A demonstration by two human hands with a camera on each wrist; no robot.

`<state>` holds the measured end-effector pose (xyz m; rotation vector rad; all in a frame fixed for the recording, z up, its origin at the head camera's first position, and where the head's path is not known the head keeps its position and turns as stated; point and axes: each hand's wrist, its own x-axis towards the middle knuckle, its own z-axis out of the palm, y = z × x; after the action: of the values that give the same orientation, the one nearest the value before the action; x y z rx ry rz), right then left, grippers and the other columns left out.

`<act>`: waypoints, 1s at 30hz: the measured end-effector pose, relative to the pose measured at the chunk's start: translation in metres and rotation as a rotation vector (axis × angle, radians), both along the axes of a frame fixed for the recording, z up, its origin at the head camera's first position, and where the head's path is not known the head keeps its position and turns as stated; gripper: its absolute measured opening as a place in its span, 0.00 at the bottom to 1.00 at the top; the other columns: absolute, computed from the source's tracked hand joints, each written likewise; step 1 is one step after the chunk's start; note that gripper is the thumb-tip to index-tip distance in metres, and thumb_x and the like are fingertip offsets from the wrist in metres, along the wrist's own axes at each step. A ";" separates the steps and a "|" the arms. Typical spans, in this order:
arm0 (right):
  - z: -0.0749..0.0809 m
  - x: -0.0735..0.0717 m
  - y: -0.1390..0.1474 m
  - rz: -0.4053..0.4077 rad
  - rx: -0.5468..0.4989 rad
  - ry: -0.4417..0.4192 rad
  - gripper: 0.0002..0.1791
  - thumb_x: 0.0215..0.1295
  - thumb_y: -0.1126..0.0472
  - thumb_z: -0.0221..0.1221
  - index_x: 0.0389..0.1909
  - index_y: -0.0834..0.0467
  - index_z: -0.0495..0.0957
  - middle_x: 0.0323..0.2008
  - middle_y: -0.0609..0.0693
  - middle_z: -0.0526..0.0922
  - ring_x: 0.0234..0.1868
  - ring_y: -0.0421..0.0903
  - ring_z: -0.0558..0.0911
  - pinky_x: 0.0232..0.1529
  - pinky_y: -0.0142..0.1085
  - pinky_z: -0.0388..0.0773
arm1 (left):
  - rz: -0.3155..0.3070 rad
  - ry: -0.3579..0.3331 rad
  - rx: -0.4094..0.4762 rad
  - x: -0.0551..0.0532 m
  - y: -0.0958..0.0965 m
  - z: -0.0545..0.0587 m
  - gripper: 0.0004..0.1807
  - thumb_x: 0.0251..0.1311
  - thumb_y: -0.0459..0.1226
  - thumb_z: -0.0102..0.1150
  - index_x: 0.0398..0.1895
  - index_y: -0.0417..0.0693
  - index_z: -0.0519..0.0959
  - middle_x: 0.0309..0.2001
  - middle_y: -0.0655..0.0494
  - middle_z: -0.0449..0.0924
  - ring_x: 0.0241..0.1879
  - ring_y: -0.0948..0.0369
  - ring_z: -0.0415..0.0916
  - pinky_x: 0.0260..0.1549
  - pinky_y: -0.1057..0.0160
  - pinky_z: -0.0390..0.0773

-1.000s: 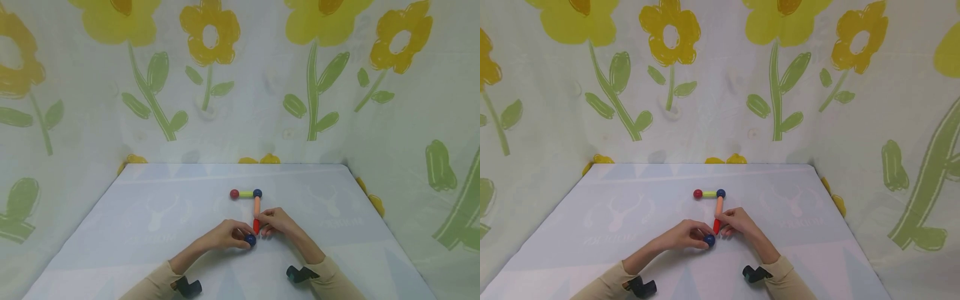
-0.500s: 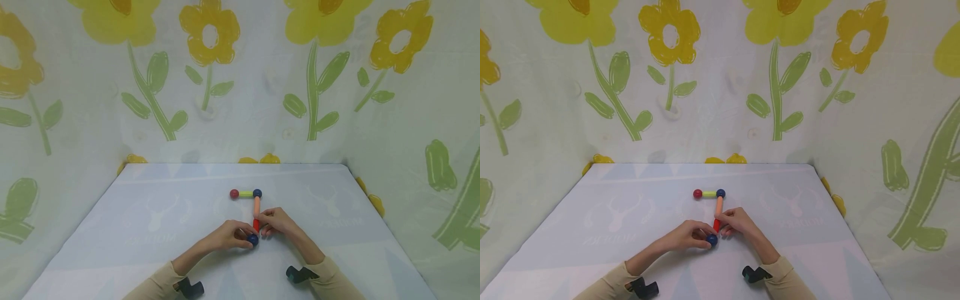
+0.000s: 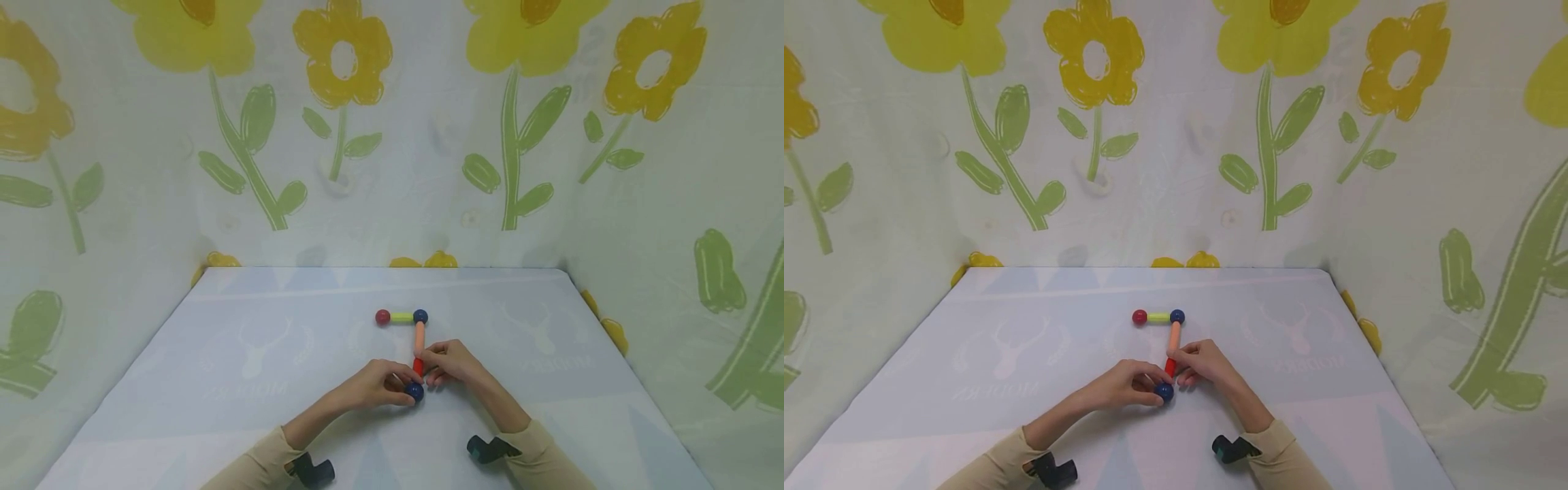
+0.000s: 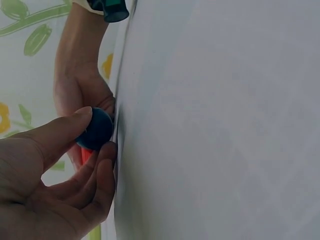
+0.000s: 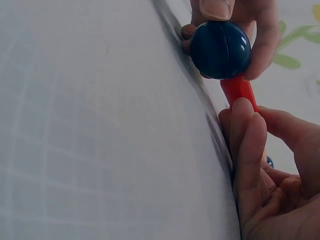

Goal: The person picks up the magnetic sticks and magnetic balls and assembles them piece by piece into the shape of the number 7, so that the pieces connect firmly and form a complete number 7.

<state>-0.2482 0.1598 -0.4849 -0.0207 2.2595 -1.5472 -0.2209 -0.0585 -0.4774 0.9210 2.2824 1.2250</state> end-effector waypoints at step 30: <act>-0.005 -0.002 0.002 -0.016 -0.023 -0.029 0.26 0.65 0.45 0.61 0.49 0.65 0.79 0.25 0.52 0.86 0.19 0.40 0.83 0.24 0.30 0.80 | 0.063 0.043 -0.033 -0.002 -0.013 0.000 0.20 0.58 0.41 0.68 0.55 0.56 0.80 0.43 0.56 0.84 0.36 0.69 0.81 0.40 0.73 0.80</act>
<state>-0.2501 0.1619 -0.4894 0.0131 2.2249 -1.5721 -0.2225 -0.0718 -0.4771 0.8783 2.3746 1.2006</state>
